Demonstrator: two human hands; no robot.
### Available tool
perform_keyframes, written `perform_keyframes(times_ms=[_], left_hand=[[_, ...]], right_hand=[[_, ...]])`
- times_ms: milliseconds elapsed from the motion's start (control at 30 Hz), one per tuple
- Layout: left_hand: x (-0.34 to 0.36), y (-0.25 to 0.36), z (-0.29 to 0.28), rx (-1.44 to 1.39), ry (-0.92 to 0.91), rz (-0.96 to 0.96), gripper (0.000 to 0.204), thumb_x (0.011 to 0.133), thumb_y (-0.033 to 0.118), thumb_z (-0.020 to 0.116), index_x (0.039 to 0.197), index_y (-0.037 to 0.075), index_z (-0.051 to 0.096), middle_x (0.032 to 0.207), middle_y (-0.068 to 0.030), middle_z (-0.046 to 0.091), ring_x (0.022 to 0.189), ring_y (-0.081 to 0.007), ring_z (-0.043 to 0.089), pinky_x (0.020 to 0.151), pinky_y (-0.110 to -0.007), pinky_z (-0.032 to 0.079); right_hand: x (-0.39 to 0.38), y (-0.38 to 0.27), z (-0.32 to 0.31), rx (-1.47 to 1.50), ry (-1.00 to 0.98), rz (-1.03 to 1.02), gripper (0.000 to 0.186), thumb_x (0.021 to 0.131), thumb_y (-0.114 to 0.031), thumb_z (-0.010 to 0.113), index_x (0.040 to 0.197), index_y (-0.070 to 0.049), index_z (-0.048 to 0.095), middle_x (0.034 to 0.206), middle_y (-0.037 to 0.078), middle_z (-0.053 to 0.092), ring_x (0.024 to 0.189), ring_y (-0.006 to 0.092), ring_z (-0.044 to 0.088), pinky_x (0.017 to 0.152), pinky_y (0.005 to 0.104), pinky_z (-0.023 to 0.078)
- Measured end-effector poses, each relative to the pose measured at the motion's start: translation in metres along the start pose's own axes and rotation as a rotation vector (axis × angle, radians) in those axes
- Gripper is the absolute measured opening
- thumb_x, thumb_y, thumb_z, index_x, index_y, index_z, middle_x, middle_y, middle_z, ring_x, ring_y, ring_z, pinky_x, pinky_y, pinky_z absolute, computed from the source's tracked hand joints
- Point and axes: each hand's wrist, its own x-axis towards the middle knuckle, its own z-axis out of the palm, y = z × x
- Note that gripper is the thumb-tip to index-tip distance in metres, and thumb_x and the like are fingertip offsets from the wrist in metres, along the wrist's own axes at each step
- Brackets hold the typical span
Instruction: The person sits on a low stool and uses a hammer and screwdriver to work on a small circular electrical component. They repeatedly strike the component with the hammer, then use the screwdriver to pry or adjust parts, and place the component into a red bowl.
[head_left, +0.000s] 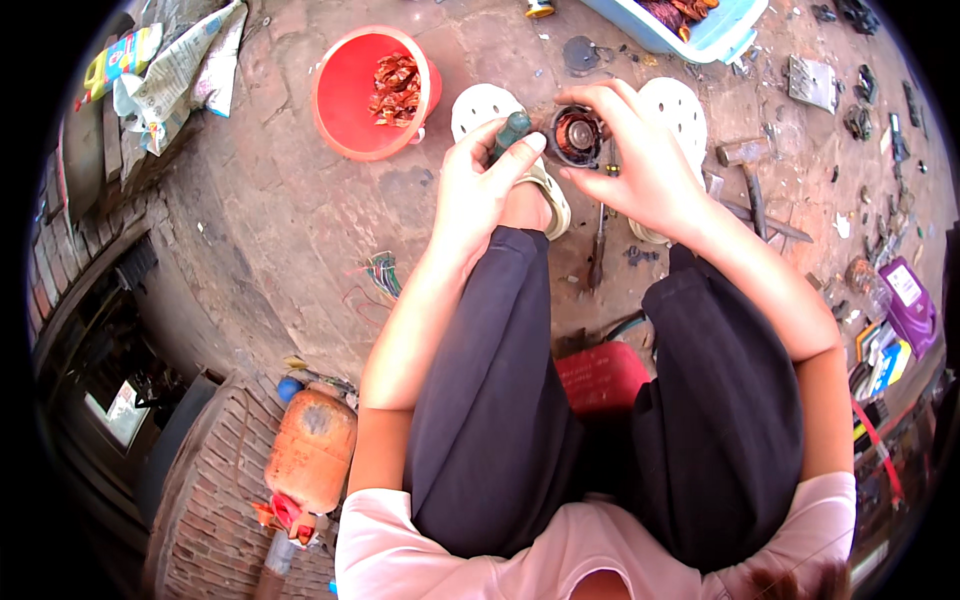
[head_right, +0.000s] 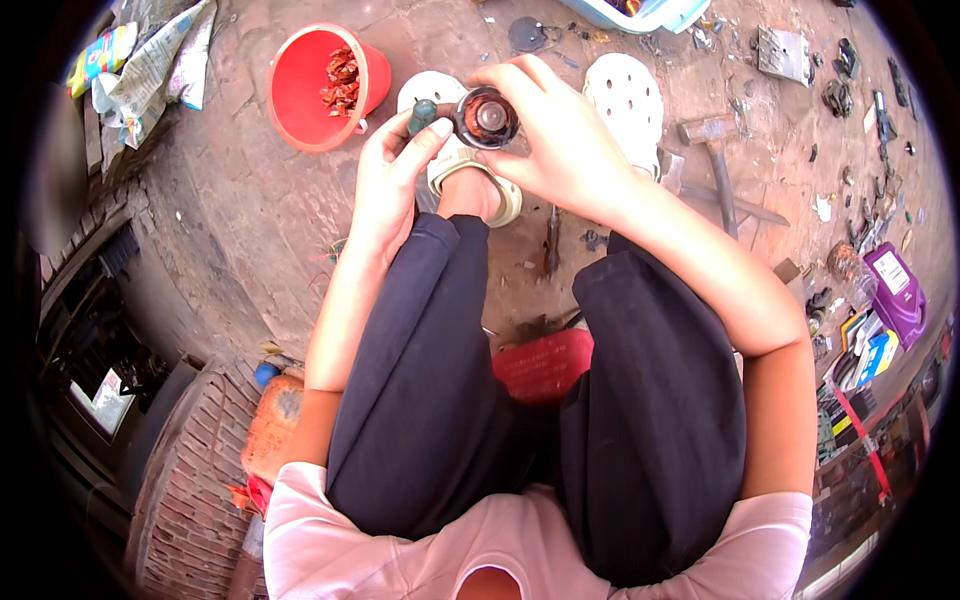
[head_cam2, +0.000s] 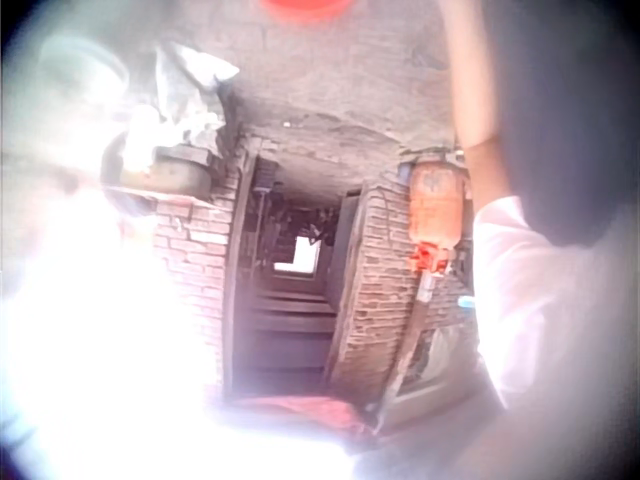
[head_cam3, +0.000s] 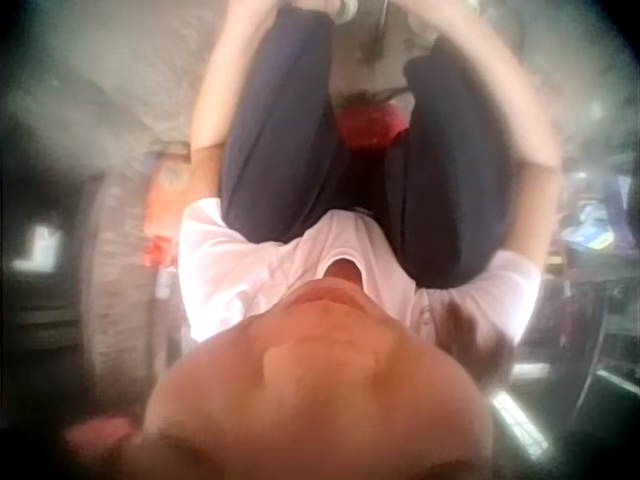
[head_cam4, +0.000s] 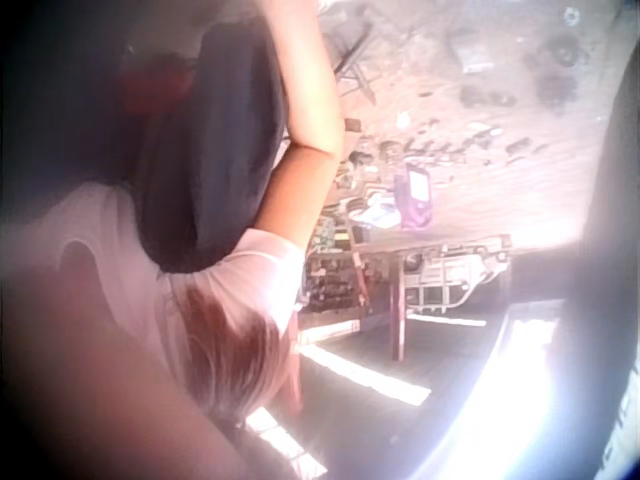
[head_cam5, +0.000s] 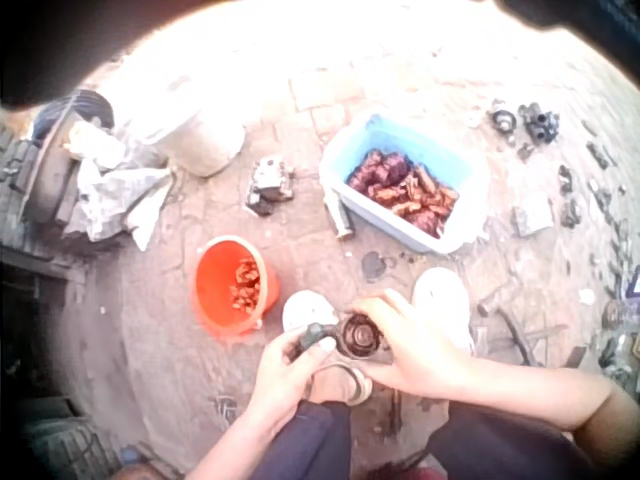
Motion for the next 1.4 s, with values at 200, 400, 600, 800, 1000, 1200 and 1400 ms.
perform_keyframes(times_ms=[200,400,600,800,1000,1200,1400], left_hand=[[0.005,0.002,-0.002,0.009,0.225,0.113,0.02,0.092,0.016,0.062,0.105,0.002,0.067,0.094,-0.0023,0.068,0.077,-0.0023,0.051,0.067,-0.019,0.038],[0.001,0.009,-0.006,-0.003,0.249,0.174,0.02,0.092,0.016,0.063,0.105,0.001,0.067,0.094,-0.003,0.067,0.07,-0.0021,0.044,0.062,-0.019,0.035],[-0.004,0.007,-0.003,0.084,0.226,0.224,0.022,0.094,0.016,0.061,0.108,0.0,0.066,0.103,-0.0065,0.066,0.087,-0.0087,0.055,0.08,-0.023,0.042],[-0.003,0.007,-0.004,0.155,0.224,0.268,0.021,0.094,0.015,0.06,0.109,0.0,0.065,0.104,-0.0068,0.066,0.093,-0.0112,0.059,0.082,-0.026,0.045],[-0.001,-0.001,-0.01,0.208,0.213,0.251,0.022,0.094,0.014,0.06,0.109,-0.001,0.065,0.103,-0.006,0.066,0.091,-0.0102,0.059,0.081,-0.026,0.046],[0.011,-0.01,-0.003,0.184,0.202,0.315,0.024,0.087,0.004,0.067,0.11,-0.003,0.063,0.104,-0.0073,0.065,0.092,-0.0123,0.06,0.083,-0.027,0.049],[0.049,-0.042,-0.008,0.309,0.098,0.393,0.024,0.084,-0.005,0.067,0.107,-0.003,0.059,0.098,-0.0083,0.063,0.094,-0.0143,0.062,0.085,-0.027,0.05]], right_hand=[[0.021,0.074,0.043,-0.004,-0.13,0.041,0.054,0.067,-0.008,0.073,0.117,-0.006,0.053,0.104,0.013,0.057,0.098,0.0313,0.06,0.085,0.0383,0.05],[0.046,0.129,0.087,-0.211,-0.217,-0.04,0.047,0.066,-0.006,0.071,0.11,-0.006,0.053,0.105,0.013,0.056,0.1,0.0333,0.058,0.088,0.0406,0.048],[0.058,0.14,0.093,-0.156,-0.331,0.044,0.05,0.064,-0.01,0.074,0.11,-0.008,0.056,0.106,0.014,0.053,0.099,0.0321,0.058,0.085,0.0403,0.049],[0.061,0.15,0.107,-0.169,-0.362,-0.123,0.052,0.061,-0.016,0.078,0.109,-0.009,0.06,0.103,0.015,0.06,0.101,0.0328,0.058,0.086,0.0422,0.048],[0.061,0.151,0.11,-0.074,-0.46,-0.07,0.054,0.062,-0.012,0.075,0.113,-0.006,0.058,0.105,0.016,0.06,0.103,0.0343,0.057,0.088,0.0421,0.048],[0.05,0.155,0.101,-0.042,-0.391,-0.145,0.052,0.068,-0.009,0.072,0.117,-0.004,0.055,0.111,0.017,0.058,0.109,0.0344,0.055,0.095,0.0415,0.045],[0.028,0.138,0.047,-0.136,-0.191,-0.082,0.034,0.079,-0.012,0.066,0.11,-0.002,0.058,0.106,0.015,0.062,0.103,0.0314,0.059,0.09,0.0397,0.047]])
